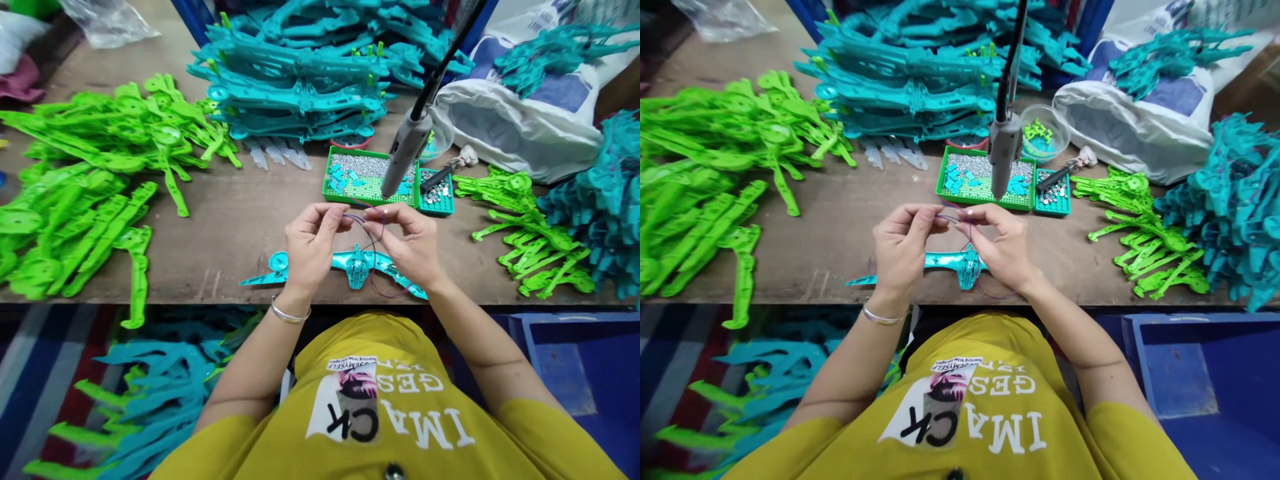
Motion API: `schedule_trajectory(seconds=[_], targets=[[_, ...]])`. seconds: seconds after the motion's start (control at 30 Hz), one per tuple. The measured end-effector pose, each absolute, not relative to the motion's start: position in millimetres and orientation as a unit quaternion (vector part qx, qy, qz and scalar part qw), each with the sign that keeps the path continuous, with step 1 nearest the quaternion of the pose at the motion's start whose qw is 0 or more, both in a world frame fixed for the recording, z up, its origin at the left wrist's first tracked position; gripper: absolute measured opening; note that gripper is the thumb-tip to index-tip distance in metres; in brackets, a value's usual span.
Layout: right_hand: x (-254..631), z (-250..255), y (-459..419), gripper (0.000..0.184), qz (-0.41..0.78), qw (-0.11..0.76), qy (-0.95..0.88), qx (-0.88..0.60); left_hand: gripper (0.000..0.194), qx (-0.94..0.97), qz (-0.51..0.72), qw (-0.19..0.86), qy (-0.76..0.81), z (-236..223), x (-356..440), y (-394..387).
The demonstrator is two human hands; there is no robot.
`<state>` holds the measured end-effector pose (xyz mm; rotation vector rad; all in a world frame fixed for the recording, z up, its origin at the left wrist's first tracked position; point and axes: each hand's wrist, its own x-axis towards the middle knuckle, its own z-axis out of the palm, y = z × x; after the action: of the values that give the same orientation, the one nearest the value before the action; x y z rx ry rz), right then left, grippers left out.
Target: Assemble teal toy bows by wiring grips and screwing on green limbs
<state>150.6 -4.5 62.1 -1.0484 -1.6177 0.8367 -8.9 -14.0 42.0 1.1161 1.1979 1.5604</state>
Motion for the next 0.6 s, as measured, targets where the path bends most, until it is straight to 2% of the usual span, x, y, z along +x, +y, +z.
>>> schedule_trajectory(seconds=[0.17, 0.33, 0.37, 0.47, 0.6], targets=[[154.2, 52.4, 7.6, 0.025, 0.47, 0.503, -0.582, -0.433, 0.054, 0.457, 0.624, 0.51, 0.376, 31.8, -1.6, -11.5], [153.2, 61.6, 11.1, 0.015, 0.428, 0.501, -0.608, -0.442, 0.072, 0.543, 0.592, 0.465, 0.372, 23.5, 9.8, -15.9], [153.5, 65.0, 11.1, 0.012, 0.412, 0.496, -0.625, -0.441, 0.069, 0.554, 0.58, 0.463, 0.377, 22.2, 12.1, -16.0], [158.5, 70.6, 12.9, 0.007, 0.376, 0.488, -0.66, -0.431, 0.041, 0.526, 0.56, 0.505, 0.392, 19.4, 17.6, -13.5], [170.8, 54.0, 21.4, 0.025, 0.416, 0.507, -0.593, -0.468, 0.035, 0.392, 0.574, 0.609, 0.382, 17.4, 17.0, -6.9]])
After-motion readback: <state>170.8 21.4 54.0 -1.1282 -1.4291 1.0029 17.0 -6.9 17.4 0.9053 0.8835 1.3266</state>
